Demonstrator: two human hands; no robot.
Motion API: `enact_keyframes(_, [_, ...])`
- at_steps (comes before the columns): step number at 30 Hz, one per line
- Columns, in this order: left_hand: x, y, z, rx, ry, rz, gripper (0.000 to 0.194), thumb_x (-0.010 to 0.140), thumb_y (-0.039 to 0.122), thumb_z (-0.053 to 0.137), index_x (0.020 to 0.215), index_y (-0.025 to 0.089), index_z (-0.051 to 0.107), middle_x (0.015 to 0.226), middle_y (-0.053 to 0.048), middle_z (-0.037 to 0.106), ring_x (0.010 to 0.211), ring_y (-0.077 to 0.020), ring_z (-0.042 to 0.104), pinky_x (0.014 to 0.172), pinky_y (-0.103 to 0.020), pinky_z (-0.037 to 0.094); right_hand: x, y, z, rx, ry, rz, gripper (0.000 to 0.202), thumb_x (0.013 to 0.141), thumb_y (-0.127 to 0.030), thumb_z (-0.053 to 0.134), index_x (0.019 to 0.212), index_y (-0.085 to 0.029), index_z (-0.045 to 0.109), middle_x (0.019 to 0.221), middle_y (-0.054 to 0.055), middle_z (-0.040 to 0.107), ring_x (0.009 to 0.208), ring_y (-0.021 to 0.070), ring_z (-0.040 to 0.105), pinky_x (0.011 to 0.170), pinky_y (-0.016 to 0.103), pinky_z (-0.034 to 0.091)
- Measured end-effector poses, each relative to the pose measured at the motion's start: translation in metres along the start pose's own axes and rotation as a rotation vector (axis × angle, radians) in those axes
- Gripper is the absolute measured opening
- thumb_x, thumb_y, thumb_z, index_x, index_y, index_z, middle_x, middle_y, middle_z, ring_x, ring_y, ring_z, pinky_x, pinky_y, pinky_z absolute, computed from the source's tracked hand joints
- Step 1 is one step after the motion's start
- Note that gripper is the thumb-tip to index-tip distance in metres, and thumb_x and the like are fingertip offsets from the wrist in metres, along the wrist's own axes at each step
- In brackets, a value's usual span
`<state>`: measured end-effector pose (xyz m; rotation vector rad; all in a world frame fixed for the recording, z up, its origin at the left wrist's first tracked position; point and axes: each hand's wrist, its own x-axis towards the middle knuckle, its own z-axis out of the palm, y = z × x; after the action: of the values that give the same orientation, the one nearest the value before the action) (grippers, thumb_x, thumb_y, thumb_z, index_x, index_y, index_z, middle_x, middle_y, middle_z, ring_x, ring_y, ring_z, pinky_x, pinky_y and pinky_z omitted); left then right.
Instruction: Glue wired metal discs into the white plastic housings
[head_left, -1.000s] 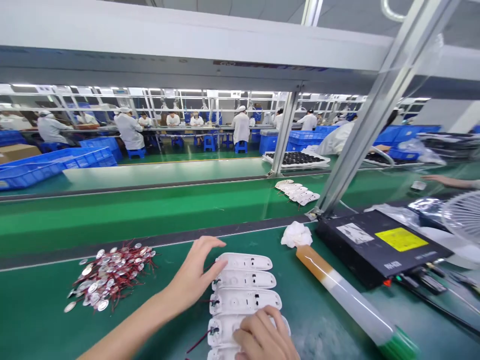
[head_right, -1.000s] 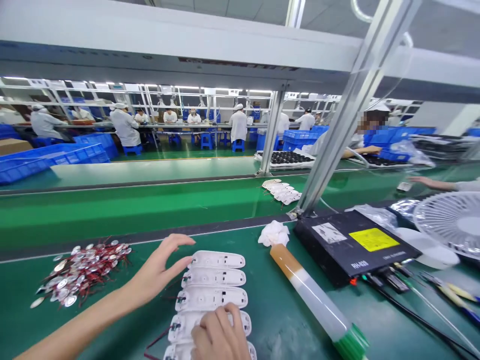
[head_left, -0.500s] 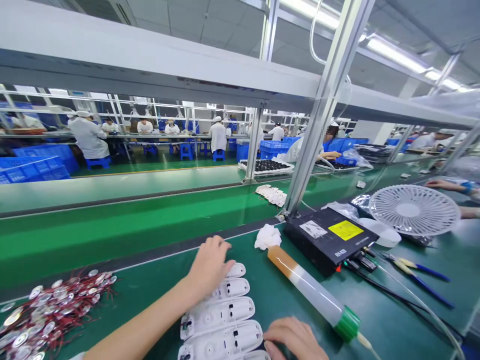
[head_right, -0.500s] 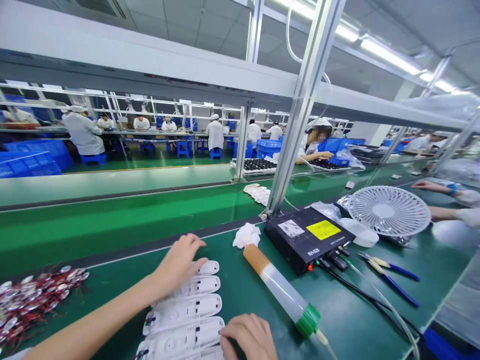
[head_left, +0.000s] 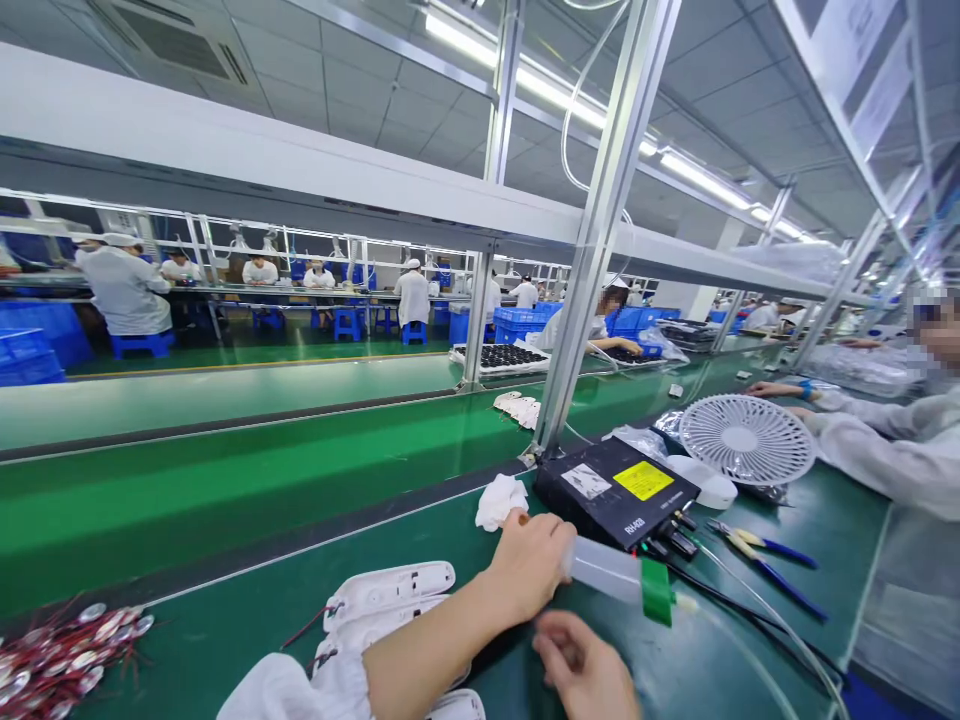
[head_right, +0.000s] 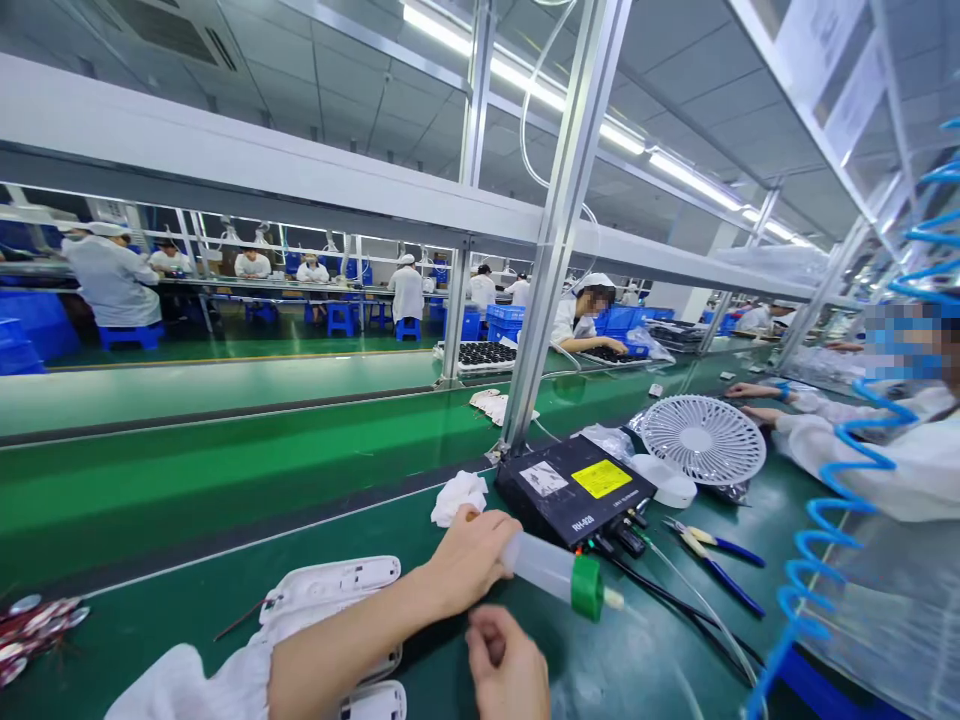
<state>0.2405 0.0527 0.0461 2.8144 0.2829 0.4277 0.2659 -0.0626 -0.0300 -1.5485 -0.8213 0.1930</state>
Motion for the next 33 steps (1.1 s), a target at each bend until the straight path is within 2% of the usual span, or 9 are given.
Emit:
enact_keyframes(4, [0.007,-0.001,-0.013,-0.147,0.145,-0.167,0.036,0.085,0.029,0.055,0.117,0.016,0.047,0.117,-0.008,0.054,0.108,-0.0236,0.051,0.091,-0.044,0.039,0.053,-0.010,0.014,0.080,0.048,0.012,0.043,0.068,-0.038,0.053,0.104,-0.016,0.054,0.084,0.006,0.066,0.051,0.0173,0.058,0.043,0.025,0.045])
enact_keyframes(7, [0.013,-0.002,-0.026,-0.248,0.229,-0.282,0.037,0.082,0.027,0.055,0.117,0.016,0.047,0.118,-0.009,0.053,0.107,-0.0232,0.052,0.090,-0.041,0.041,0.087,-0.024,0.029,0.114,0.061,-0.006,0.045,0.068,-0.042,0.052,0.103,-0.014,0.055,0.094,0.009,0.065,0.081,0.0233,0.063,0.070,0.030,0.051])
enact_keyframes(10, [0.009,-0.010,-0.044,-0.329,0.279,-0.331,0.043,0.080,0.027,0.056,0.121,0.018,0.045,0.124,-0.009,0.049,0.111,-0.0198,0.050,0.093,-0.033,0.041,0.110,-0.036,0.034,0.077,0.063,0.012,0.047,0.065,-0.049,0.057,0.094,-0.012,0.059,0.089,0.012,0.066,0.084,0.0283,0.063,0.073,0.034,0.050])
enact_keyframes(13, [-0.022,-0.028,-0.065,-0.358,0.307,-0.357,0.047,0.081,0.032,0.054,0.126,0.024,0.043,0.131,-0.007,0.045,0.122,-0.0212,0.040,0.102,-0.036,0.035,0.122,-0.043,0.026,-0.020,0.089,0.063,0.049,0.056,-0.052,0.067,0.082,-0.011,0.062,0.080,0.015,0.067,0.078,0.0342,0.063,0.068,0.040,0.050])
enact_keyframes(16, [-0.079,-0.056,-0.077,-0.354,0.285,-0.414,0.036,0.079,0.033,0.053,0.114,0.026,0.053,0.123,-0.006,0.051,0.117,-0.0258,0.043,0.102,-0.047,0.032,0.127,-0.052,0.015,-0.110,0.156,0.103,0.048,0.046,-0.053,0.072,0.072,-0.014,0.061,0.079,0.017,0.067,0.080,0.0387,0.061,0.067,0.044,0.048])
enact_keyframes(20, [-0.156,-0.089,-0.066,-0.358,0.251,-0.592,0.031,0.077,0.033,0.050,0.106,0.025,0.058,0.110,-0.007,0.058,0.107,-0.0273,0.050,0.096,-0.052,0.036,0.126,-0.065,0.009,-0.157,0.242,0.105,0.045,0.038,-0.055,0.071,0.061,-0.019,0.060,0.071,0.015,0.066,0.081,0.0411,0.060,0.070,0.047,0.047])
enact_keyframes(23, [-0.188,-0.097,-0.046,-0.397,0.226,-0.689,0.036,0.075,0.037,0.053,0.109,0.028,0.059,0.112,-0.006,0.058,0.107,-0.0271,0.051,0.096,-0.049,0.038,0.122,-0.069,0.012,-0.140,0.311,0.057,0.049,0.038,-0.062,0.069,0.060,-0.019,0.061,0.075,0.015,0.067,0.086,0.0392,0.059,0.080,0.046,0.045])
enact_keyframes(29, [-0.200,-0.090,-0.028,-0.455,0.284,-0.693,0.034,0.076,0.046,0.052,0.103,0.030,0.064,0.101,-0.005,0.063,0.095,-0.0260,0.056,0.089,-0.044,0.044,0.119,-0.059,0.014,-0.121,0.424,0.087,0.049,0.046,-0.064,0.066,0.059,-0.018,0.059,0.054,0.008,0.060,0.055,0.0295,0.059,0.059,0.041,0.051])
enact_keyframes(33, [-0.203,-0.089,-0.029,-0.485,0.330,-0.675,0.033,0.077,0.049,0.051,0.102,0.030,0.064,0.100,-0.005,0.063,0.094,-0.0256,0.056,0.087,-0.041,0.046,0.120,-0.058,0.007,-0.215,0.512,0.124,0.046,0.052,-0.064,0.061,0.058,-0.019,0.056,0.049,0.008,0.056,0.056,0.0331,0.059,0.058,0.045,0.048])
